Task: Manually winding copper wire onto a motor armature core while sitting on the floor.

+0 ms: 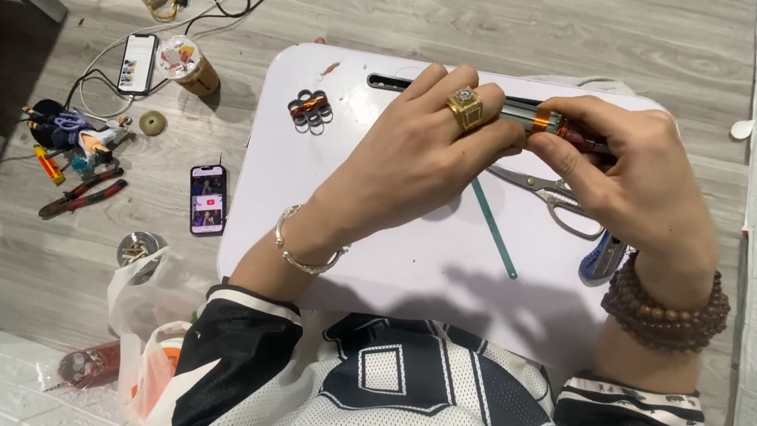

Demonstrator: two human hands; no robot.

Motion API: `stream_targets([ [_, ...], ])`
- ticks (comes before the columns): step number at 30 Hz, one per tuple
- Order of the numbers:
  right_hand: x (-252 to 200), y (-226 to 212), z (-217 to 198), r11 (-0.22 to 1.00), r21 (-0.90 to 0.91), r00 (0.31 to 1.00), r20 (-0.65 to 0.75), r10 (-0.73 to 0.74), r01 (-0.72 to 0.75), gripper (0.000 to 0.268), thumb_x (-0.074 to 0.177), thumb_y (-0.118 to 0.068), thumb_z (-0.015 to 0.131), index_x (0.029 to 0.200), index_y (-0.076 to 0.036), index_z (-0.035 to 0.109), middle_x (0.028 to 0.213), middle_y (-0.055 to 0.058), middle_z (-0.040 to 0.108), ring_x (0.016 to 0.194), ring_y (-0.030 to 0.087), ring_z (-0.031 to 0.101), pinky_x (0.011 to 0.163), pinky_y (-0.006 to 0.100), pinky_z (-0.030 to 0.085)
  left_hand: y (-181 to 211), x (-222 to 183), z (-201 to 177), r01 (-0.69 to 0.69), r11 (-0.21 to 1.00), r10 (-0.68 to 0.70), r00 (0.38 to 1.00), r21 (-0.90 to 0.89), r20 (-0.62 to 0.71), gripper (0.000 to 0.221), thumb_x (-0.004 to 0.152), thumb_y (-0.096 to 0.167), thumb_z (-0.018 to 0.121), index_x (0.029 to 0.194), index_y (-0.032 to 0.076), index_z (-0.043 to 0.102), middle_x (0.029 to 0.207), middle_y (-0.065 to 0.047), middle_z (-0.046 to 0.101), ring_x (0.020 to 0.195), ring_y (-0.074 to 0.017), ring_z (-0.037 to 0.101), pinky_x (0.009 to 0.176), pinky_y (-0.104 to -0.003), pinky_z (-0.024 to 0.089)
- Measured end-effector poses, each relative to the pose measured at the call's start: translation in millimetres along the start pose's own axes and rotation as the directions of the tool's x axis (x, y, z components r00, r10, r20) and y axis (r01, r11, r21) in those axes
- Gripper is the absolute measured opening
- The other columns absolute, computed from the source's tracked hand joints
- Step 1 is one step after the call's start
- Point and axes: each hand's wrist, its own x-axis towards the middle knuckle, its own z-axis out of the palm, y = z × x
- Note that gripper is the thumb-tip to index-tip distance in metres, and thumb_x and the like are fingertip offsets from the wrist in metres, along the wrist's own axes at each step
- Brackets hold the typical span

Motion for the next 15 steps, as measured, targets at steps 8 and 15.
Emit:
stream_targets([
  [8,5.2,10.3,-7.9,0.997,-0.071,0.975,0.219,-0.019,0.036,0.027,0.095,-0.020,0.067,0.112,0.001,0.070,0.064,0.007,0.064,0.050,0.015,0.053,0.049,0.030,0.040,-8.2,-0.5,3.3,-0.032,0.999,0.032,0.999,-0.044,-0.005,0.017,0.105,0.015,0.056,0.091,0.006,0.057,0.086,-0.007,0.045,0.076,-0.0238,0.041,0.070,-0.036,0.033],
  [15,3.6,7.9,-11.9,0.996,0.058,0.944,0.319,-0.083,0.068,0.023,0.091,-0.021,0.067,0.107,-0.004,0.071,0.052,0.002,0.051,0.044,0.012,0.043,0.043,0.028,0.036,-12.6,-1.8,-0.7,0.017,0.964,-0.014,1.000,-0.265,0.016,0.010,0.103,0.014,0.063,0.098,0.005,0.062,0.089,-0.006,0.048,0.080,-0.0258,0.044,0.074,-0.037,0.037],
])
